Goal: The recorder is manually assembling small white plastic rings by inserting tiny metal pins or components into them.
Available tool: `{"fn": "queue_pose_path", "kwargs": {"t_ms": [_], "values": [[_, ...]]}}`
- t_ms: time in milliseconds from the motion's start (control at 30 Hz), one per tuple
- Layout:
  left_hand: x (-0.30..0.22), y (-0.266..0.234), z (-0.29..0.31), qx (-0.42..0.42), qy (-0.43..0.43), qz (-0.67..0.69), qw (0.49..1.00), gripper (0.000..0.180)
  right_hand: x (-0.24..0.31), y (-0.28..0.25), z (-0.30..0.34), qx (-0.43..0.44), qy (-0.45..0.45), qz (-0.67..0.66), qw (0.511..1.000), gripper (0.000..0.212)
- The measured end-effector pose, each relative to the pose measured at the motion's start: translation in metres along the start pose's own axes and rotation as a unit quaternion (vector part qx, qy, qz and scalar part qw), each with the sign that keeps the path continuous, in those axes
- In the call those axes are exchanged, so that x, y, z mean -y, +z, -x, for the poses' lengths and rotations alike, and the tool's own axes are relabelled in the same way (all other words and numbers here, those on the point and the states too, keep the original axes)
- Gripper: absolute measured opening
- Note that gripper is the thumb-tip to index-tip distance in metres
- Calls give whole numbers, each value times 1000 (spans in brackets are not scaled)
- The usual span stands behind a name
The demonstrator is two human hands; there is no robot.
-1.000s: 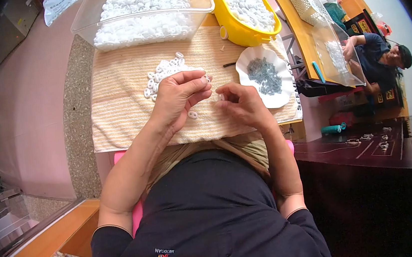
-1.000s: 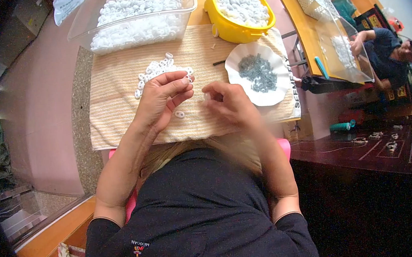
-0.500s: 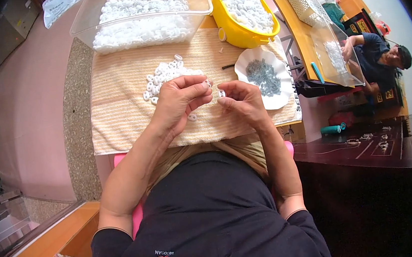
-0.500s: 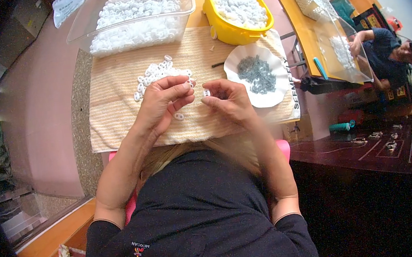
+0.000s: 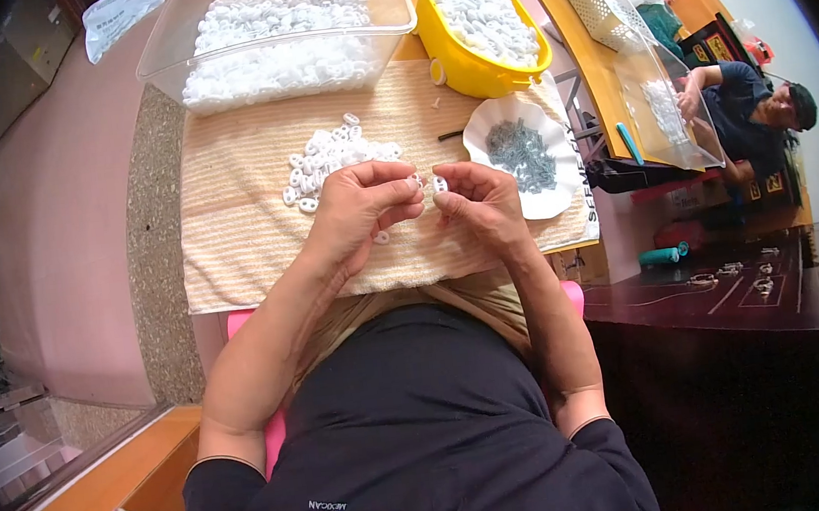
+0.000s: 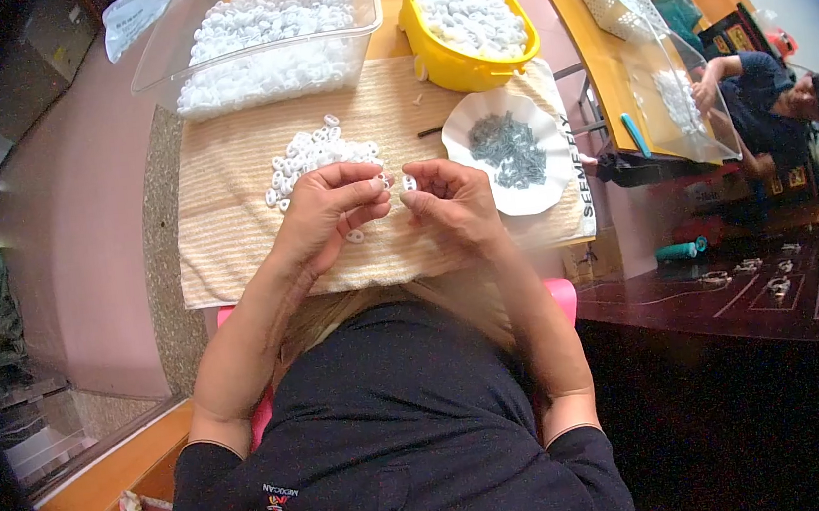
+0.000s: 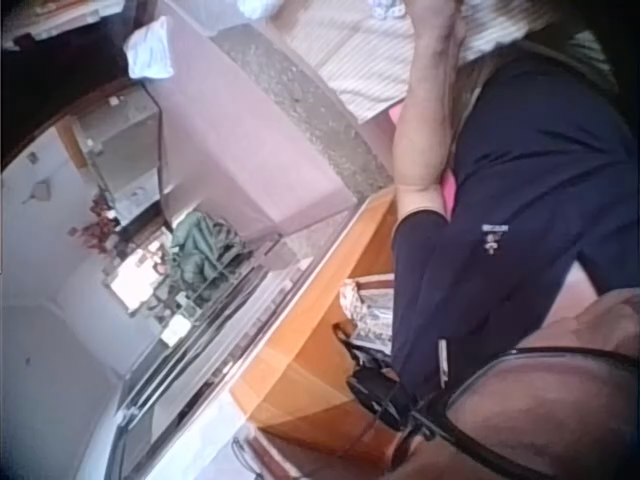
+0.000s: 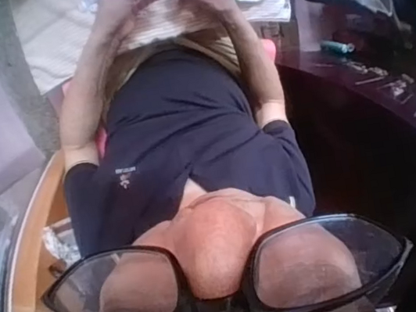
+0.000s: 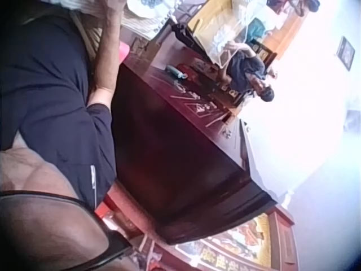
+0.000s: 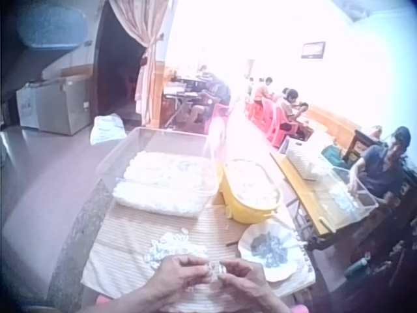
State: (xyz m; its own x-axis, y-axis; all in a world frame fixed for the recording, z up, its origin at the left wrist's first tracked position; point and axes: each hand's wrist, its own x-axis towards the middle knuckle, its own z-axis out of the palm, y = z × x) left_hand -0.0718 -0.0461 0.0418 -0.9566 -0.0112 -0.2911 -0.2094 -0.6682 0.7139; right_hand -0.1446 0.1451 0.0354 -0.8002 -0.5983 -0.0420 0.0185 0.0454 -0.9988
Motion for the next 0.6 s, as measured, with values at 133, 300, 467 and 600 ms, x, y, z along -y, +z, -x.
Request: {"fn": "queue_pose_path", "kwargs": {"t_ms": [133,300,467,600], "values": [[0,1,1,6,-4,-13,1000,19,-1,-1,0,1,-5,-7,1000,30],[4,-2,-1,15,-12,-25,1000,20,-1,0,0,2,-15,-7,1000,29],[3,1,1,12,-8,-28,999,19,-1,1,1,6,-17,-13,1000,30],[3,2,2,12,-8,-33,999,19,-3,0,1,10,-23,-16,1000,29]]}}
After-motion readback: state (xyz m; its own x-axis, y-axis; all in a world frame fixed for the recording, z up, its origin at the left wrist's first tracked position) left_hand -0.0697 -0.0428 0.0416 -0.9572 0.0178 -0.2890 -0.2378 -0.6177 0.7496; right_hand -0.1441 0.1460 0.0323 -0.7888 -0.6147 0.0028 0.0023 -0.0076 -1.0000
